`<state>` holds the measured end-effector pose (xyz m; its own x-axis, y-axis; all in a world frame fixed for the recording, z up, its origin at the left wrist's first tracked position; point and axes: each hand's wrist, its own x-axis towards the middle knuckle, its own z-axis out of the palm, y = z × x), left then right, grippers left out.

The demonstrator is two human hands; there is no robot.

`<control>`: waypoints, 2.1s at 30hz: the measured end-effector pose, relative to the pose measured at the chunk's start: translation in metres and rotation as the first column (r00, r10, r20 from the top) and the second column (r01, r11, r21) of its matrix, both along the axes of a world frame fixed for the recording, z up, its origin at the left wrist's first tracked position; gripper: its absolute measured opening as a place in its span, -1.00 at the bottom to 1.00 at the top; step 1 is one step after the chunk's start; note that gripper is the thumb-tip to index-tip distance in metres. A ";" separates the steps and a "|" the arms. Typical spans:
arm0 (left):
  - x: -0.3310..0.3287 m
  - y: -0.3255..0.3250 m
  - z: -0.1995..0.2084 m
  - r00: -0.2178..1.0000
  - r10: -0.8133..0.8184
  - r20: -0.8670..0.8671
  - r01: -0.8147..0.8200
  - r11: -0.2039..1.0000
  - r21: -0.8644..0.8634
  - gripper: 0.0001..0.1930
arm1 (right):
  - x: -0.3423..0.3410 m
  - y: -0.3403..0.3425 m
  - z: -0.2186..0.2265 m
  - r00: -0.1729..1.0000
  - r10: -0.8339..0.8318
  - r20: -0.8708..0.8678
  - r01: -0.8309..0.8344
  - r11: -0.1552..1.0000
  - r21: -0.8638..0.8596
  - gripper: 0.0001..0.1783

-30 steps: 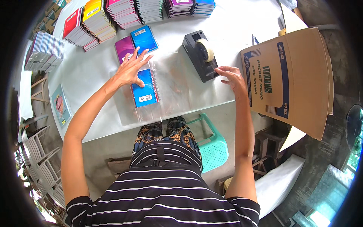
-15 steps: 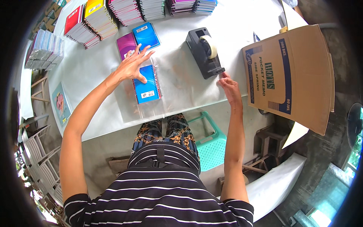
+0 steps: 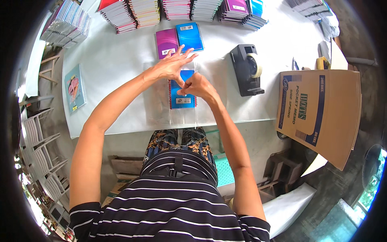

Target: The person picks up several notebooks of different colors from stacks on a table and places them together into a clear plastic bag, then uses a tape dispenser to seal the bag.

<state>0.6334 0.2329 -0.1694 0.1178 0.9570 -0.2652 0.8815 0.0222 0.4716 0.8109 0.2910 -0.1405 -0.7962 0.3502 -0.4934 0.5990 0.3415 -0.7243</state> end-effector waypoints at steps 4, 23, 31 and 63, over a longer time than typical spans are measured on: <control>0.000 0.000 0.001 1.000 0.020 0.022 -0.019 1.000 -0.021 0.38 | -0.018 -0.012 -0.009 0.986 -0.035 0.163 -0.019 0.948 0.317 -0.70; 0.033 -0.063 0.020 0.919 0.392 0.030 -0.384 0.880 0.281 0.36 | 0.025 -0.008 -0.032 0.963 -0.135 0.235 0.009 0.883 0.470 -0.06; 0.036 -0.106 -0.034 0.771 0.627 0.110 -0.623 0.779 -0.071 -0.20 | 0.034 -0.022 -0.053 0.955 -0.204 -0.214 0.249 0.946 0.209 -0.14; 0.032 -0.147 0.068 0.726 0.335 0.600 -0.628 0.678 0.382 -0.65 | 0.107 0.014 0.024 0.607 -0.220 -0.764 0.235 0.968 -0.092 -0.58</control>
